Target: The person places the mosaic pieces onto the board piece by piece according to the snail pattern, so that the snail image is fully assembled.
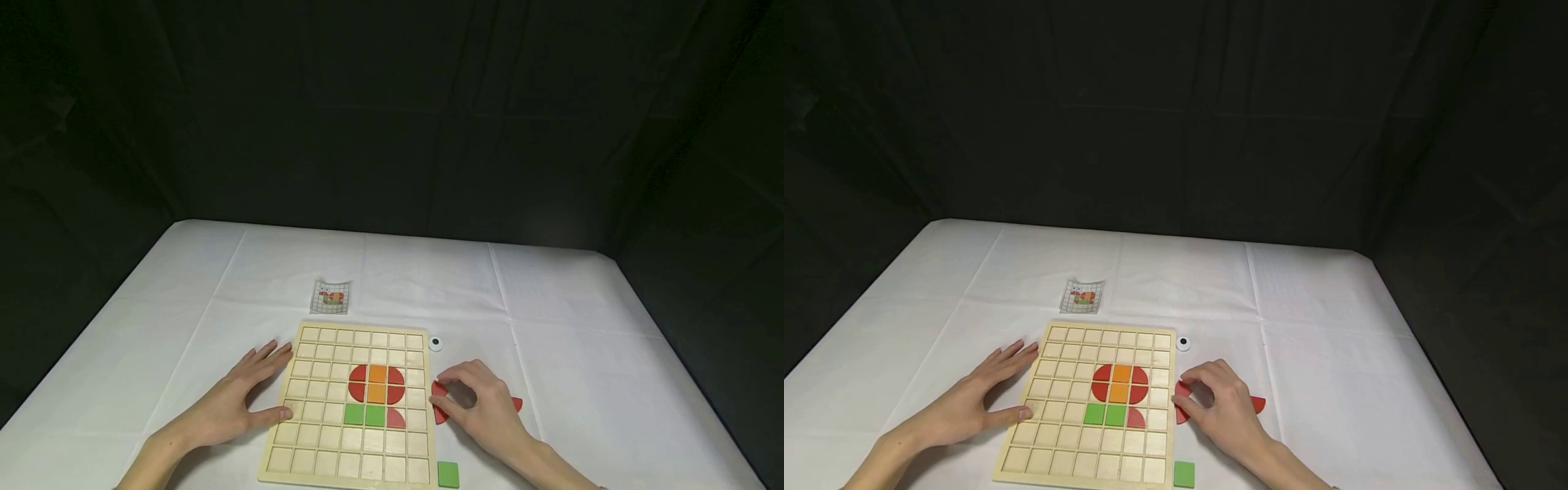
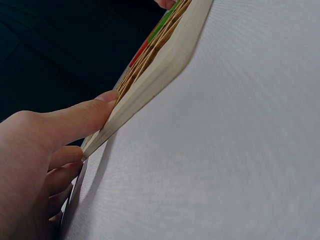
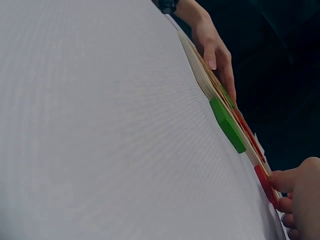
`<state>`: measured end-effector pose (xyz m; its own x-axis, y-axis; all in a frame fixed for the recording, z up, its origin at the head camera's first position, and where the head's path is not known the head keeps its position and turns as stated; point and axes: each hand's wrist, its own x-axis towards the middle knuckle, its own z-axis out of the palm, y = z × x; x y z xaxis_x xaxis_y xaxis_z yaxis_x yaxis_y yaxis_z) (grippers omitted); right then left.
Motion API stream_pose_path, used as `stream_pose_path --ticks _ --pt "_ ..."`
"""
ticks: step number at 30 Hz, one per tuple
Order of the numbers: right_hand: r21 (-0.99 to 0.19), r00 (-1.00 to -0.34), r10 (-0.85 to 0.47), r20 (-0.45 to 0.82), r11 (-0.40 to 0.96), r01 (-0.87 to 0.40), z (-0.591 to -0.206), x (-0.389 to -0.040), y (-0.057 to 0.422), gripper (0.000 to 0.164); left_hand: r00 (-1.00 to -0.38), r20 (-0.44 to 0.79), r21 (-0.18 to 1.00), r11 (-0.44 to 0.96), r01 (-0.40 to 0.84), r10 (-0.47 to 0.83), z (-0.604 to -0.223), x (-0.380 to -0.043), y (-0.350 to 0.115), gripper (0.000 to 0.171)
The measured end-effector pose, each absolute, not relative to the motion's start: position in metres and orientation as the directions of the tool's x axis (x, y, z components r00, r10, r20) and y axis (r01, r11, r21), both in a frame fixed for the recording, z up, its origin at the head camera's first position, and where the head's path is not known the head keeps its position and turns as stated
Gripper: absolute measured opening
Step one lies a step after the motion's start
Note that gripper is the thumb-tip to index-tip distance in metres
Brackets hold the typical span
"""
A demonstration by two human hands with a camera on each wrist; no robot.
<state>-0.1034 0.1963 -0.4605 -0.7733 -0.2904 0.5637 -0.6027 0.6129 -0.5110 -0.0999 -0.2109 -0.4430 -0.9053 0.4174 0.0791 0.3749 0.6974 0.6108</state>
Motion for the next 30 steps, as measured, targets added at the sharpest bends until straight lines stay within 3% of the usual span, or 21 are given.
stream_pose_path --ticks 21,30 --pt "-0.479 -0.769 -0.259 0.584 0.655 -0.584 -0.46 -0.104 0.197 0.035 -0.912 0.059 0.63 0.694 0.349 0.405 -0.44 -0.098 -0.208 0.087" --pt "-0.545 -0.744 -0.339 0.576 0.519 -0.658 -0.458 -0.099 0.186 0.03 -0.918 0.038 0.62 0.712 0.332 0.395 -0.441 -0.099 -0.21 0.09"
